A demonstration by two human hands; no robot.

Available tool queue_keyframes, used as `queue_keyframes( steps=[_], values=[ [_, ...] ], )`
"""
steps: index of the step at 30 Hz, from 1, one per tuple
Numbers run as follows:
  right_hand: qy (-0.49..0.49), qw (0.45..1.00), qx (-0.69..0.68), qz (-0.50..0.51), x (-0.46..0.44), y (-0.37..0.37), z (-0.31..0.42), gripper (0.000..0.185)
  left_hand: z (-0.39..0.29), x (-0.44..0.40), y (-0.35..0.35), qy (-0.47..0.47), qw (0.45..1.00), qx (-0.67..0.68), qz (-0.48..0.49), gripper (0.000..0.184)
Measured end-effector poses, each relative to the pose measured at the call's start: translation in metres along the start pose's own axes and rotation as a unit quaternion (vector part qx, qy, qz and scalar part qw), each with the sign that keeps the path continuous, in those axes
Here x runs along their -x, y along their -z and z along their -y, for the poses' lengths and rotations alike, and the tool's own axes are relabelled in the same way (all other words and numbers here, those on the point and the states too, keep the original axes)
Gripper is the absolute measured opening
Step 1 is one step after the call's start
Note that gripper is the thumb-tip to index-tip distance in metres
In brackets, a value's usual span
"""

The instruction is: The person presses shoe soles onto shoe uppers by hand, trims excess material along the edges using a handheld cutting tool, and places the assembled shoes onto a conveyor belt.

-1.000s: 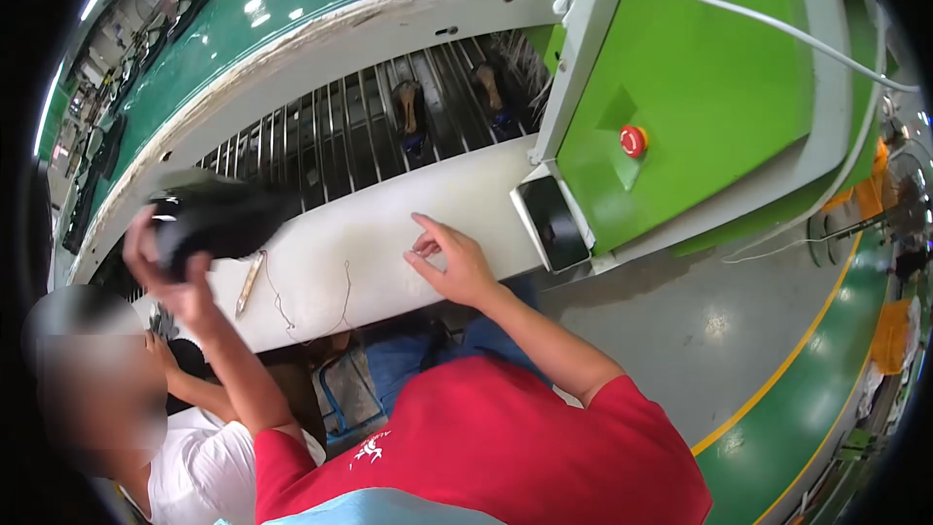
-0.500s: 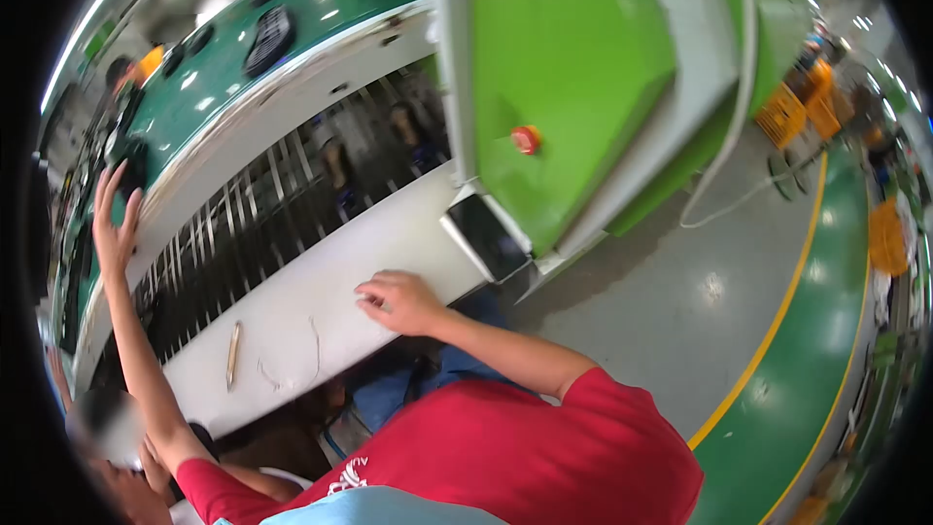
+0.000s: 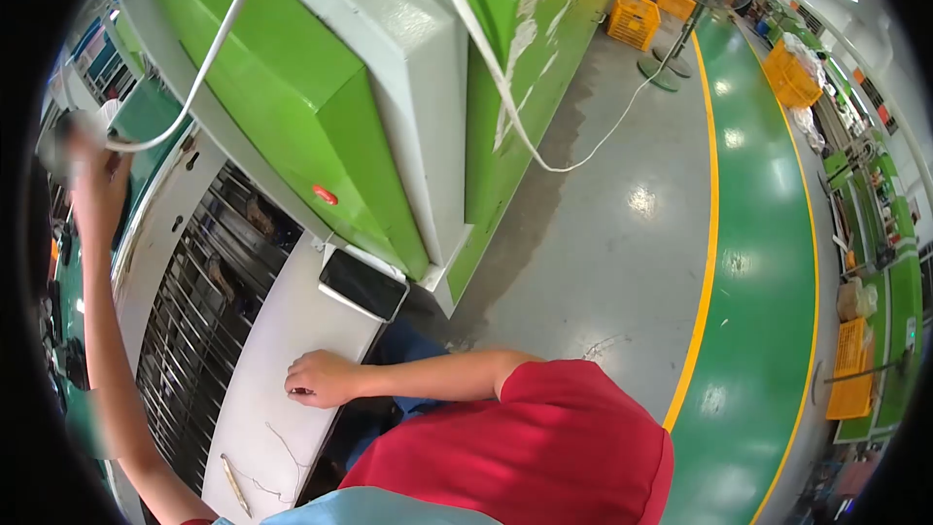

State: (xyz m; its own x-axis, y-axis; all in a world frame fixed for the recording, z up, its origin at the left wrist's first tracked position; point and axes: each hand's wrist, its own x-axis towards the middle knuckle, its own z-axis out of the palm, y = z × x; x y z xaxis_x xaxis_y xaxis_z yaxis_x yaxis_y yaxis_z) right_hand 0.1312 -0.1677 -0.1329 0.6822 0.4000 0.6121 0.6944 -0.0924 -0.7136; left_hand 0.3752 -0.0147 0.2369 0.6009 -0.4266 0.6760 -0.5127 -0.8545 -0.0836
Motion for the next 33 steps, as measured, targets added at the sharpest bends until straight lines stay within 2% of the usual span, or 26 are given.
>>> queue_keyframes(
  steps=[2,4,6,7,10,11,14,17,20,21,22,24,26,28,30,32,33],
  values=[
    [0.005,1.0,-0.006,-0.004,0.001,-0.002,-0.005,0.013,-0.009,-0.039,-0.045,-0.028,0.999,0.02,0.023,0.027],
    [-0.001,1.0,-0.003,-0.007,0.0,0.001,-0.004,0.014,-0.031,-0.07,-0.07,0.003,0.997,-0.031,0.069,0.028],
    [-0.014,1.0,-0.002,-0.002,0.0,0.001,-0.003,0.014,0.001,-0.091,-0.126,-0.008,0.995,-0.092,0.049,0.026],
    [-0.015,1.0,-0.012,-0.008,-0.001,0.001,-0.002,0.015,-0.013,-0.089,-0.124,-0.021,0.998,-0.056,0.033,0.022],
    [-0.016,1.0,-0.006,0.003,-0.002,0.001,-0.004,0.015,0.024,-0.104,-0.171,-0.026,0.995,-0.073,0.06,0.022],
    [-0.016,1.0,-0.006,0.002,-0.003,0.002,-0.004,0.015,0.033,-0.104,-0.18,-0.03,0.996,-0.071,0.041,0.022],
    [-0.017,1.0,-0.005,0.002,-0.005,0.003,-0.004,0.015,0.028,-0.101,-0.177,-0.045,0.995,-0.088,0.034,0.022],
    [-0.024,1.0,-0.006,0.012,-0.005,0.001,-0.006,0.015,0.019,-0.099,-0.168,-0.062,0.993,-0.09,0.041,0.02],
    [-0.028,0.999,-0.007,0.022,-0.004,0.002,-0.008,0.013,0.01,-0.088,-0.146,-0.024,0.993,-0.112,0.034,0.019],
    [-0.028,0.999,-0.003,0.023,-0.004,0.003,-0.009,0.013,0.026,-0.083,-0.147,-0.028,0.993,-0.113,-0.009,0.02],
    [-0.028,0.999,0.0,0.024,-0.004,0.003,-0.009,0.013,0.002,-0.079,-0.113,0.083,0.995,0.002,0.049,0.027],
    [-0.029,1.0,-0.001,0.011,-0.006,0.004,-0.008,0.012,0.012,-0.064,-0.085,0.198,0.952,0.219,0.077,0.033],
    [-0.055,0.998,-0.01,0.03,-0.007,0.007,-0.003,0.012,0.05,-0.022,-0.051,0.213,0.905,0.369,0.007,0.036],
    [-0.057,0.998,-0.014,0.033,-0.01,0.009,-0.001,0.011,0.053,0.004,-0.016,0.241,0.9,0.363,-0.021,0.04],
    [-0.056,0.997,-0.02,0.038,-0.01,0.008,-0.004,0.01,0.039,0.03,0.024,0.275,0.935,0.22,-0.044,0.04],
    [-0.056,0.997,-0.013,0.041,-0.01,0.005,-0.005,0.01,0.101,0.065,0.025,0.125,0.967,0.174,-0.138,0.039],
    [-0.059,0.997,-0.01,0.045,-0.01,0.007,-0.003,0.01,0.095,0.08,0.043,0.094,0.956,0.171,-0.217,0.039]
  ],
)
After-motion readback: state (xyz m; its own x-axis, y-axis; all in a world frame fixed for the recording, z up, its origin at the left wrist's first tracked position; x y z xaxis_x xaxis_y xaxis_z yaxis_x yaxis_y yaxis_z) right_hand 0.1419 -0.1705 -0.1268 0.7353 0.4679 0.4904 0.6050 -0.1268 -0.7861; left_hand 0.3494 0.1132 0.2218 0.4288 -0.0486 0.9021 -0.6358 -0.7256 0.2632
